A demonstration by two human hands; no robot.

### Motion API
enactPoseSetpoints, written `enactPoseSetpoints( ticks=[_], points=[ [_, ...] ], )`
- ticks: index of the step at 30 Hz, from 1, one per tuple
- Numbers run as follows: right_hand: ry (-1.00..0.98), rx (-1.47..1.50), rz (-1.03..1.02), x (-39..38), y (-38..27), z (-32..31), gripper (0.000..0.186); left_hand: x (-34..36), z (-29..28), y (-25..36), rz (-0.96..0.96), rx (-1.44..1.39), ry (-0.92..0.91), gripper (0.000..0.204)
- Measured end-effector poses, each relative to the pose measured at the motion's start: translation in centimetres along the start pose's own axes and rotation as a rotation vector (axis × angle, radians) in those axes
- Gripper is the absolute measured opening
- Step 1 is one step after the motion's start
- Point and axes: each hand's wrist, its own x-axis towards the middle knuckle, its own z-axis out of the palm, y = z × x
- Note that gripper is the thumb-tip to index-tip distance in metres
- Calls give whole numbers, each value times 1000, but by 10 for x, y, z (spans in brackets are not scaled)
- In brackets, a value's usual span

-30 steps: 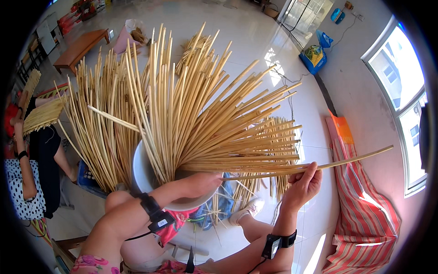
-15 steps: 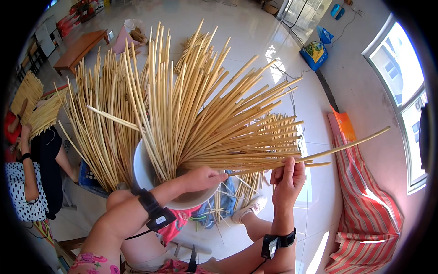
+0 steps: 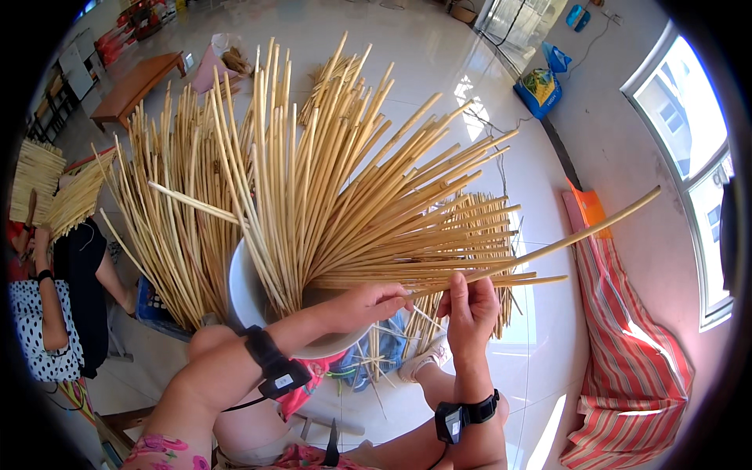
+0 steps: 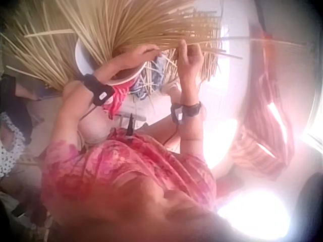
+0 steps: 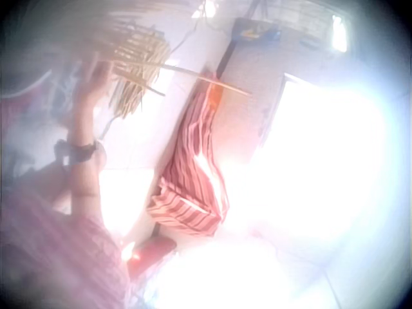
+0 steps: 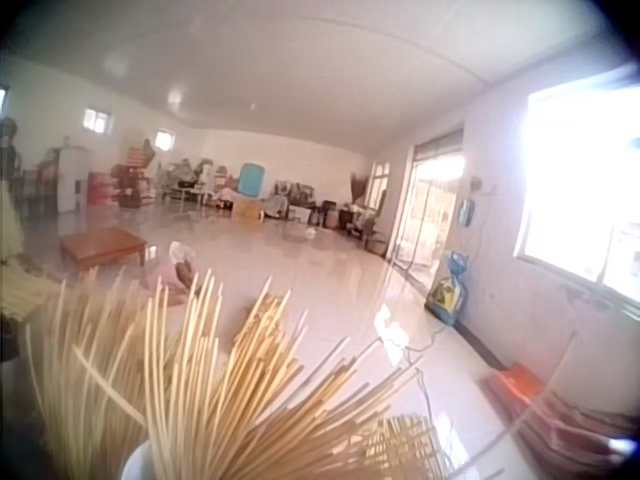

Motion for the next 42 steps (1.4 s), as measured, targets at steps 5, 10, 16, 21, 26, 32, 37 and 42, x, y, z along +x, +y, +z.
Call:
enactPoseSetpoints(
  ticks=[5, 10, 16, 21, 26, 32, 37, 42],
  points=[
    [-127, -187, -75, -9, 17, 18, 13, 10, 10, 2, 141, -159, 52, 24],
    [-81, -209, -73, -7, 14, 12, 15, 9, -1, -4, 81, 54, -2, 25],
    [102, -227, -170, 2, 12, -1, 24, -7, -15, -26, 0, 401, -81, 23],
    [299, -220, -199, 3, 12, -2, 28, -15, -18, -33, 103, 602, -40, 24],
    [341, -168, -183, 7, 3, -14, 27, -21, -29, -33, 120, 736, 13, 28],
    [264, -256, -186, 5, 9, -15, 23, -20, -38, -61, -333, 873, -224, 28],
    [-40, -380, -170, -5, 16, 13, 19, -30, -49, -121, -471, 988, -161, 37],
    [-329, -617, -173, -9, 38, 18, 9, -33, -60, -135, -791, 942, -84, 52]
  ],
)
